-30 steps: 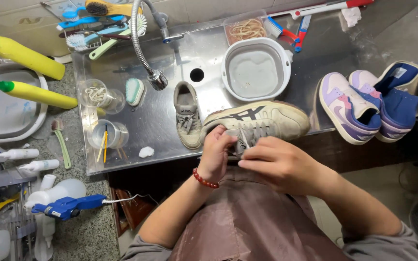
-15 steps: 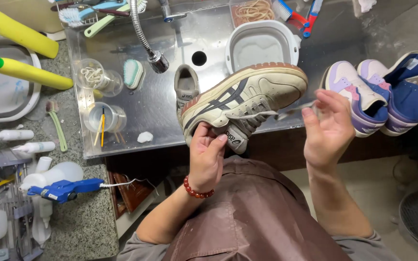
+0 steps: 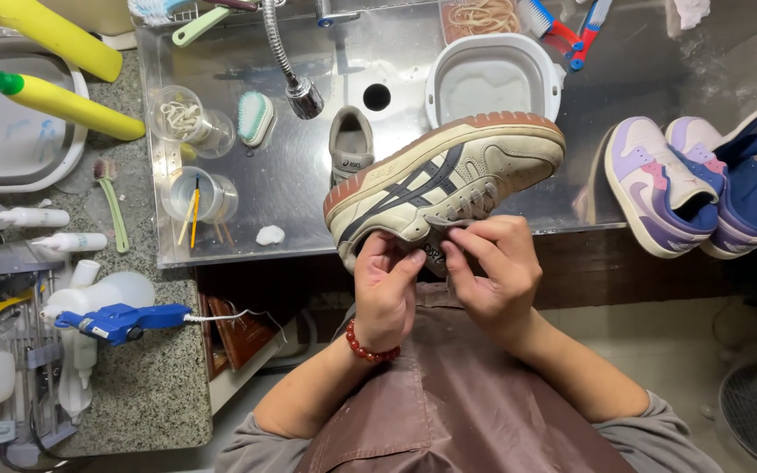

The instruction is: The person removes the old shoelaces from a pair of beige sneakers and then threads new white shoelaces through the eyelets of both shoes. The task is performed at a sink area with various cleaning supplies visible.

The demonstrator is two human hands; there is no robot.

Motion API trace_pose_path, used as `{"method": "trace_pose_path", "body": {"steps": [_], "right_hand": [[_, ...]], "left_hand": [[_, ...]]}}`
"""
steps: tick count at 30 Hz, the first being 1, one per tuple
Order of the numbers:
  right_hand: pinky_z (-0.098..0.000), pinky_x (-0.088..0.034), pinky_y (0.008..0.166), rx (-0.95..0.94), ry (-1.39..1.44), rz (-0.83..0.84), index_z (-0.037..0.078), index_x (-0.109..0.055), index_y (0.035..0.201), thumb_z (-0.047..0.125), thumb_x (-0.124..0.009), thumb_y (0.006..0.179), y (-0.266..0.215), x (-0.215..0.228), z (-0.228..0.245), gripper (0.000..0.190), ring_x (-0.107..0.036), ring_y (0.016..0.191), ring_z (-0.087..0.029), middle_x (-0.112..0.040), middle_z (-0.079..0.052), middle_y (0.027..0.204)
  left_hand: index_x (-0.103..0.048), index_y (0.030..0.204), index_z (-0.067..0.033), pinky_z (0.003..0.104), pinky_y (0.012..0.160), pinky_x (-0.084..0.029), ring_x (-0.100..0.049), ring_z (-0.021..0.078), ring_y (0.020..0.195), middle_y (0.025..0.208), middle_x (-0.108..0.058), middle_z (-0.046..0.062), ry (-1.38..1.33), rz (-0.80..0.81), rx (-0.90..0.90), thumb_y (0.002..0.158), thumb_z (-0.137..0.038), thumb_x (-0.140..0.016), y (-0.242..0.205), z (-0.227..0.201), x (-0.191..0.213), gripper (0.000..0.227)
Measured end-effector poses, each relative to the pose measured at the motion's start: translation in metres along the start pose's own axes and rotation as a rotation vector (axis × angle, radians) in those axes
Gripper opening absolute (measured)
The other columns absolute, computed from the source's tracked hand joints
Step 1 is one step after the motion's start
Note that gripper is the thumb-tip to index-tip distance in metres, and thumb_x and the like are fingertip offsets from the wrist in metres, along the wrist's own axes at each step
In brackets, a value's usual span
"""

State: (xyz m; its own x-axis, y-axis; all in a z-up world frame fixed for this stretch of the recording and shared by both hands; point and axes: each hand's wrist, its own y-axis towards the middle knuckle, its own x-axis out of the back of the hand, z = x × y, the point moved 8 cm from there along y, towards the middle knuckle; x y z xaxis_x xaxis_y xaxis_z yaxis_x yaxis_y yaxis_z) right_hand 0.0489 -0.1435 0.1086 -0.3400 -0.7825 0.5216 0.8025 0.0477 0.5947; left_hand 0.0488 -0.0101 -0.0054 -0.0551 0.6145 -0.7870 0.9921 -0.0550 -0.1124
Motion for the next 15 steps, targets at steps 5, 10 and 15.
{"method": "trace_pose_path", "body": {"steps": [5, 10, 15], "right_hand": [[-0.0401, -0.051, 0.08, -0.002, -0.055, 0.062, 0.001, -0.072, 0.099, -0.004, -0.08, 0.08, 0.003, -0.011, -0.003, 0.021, -0.062, 0.091, -0.03, -0.066, -0.01, 0.096], [-0.0423, -0.047, 0.078, 0.072, -0.153, 0.104, 0.002, -0.069, 0.097, -0.002, -0.078, 0.08, 0.006, -0.021, -0.005, 0.019, -0.062, 0.089, -0.03, -0.065, -0.009, 0.095], [-0.0434, -0.043, 0.086, 0.133, -0.127, 0.241, 0.006, -0.065, 0.097, 0.006, -0.077, 0.081, 0.008, -0.028, -0.009, 0.02, -0.06, 0.092, -0.029, -0.062, -0.007, 0.096]], "left_hand": [[-0.058, 0.132, 0.0029, 0.032, 0.105, -0.048, -0.061, 0.0169, 0.119, 0.129, -0.065, 0.01, -0.015, -0.013, -0.01, 0.098, 0.008, -0.064, 0.005, 0.005, 0.008, 0.035], [-0.062, 0.126, 0.0025, 0.031, 0.098, -0.051, -0.064, 0.0159, 0.11, 0.121, -0.068, 0.009, -0.054, -0.08, 0.029, 0.095, 0.01, -0.067, 0.015, 0.012, 0.02, 0.032], [-0.068, 0.114, 0.0026, 0.033, 0.095, -0.052, -0.067, 0.0181, 0.104, 0.112, -0.072, 0.01, -0.102, -0.129, 0.039, 0.096, 0.008, -0.063, 0.027, 0.013, 0.032, 0.02]]}}
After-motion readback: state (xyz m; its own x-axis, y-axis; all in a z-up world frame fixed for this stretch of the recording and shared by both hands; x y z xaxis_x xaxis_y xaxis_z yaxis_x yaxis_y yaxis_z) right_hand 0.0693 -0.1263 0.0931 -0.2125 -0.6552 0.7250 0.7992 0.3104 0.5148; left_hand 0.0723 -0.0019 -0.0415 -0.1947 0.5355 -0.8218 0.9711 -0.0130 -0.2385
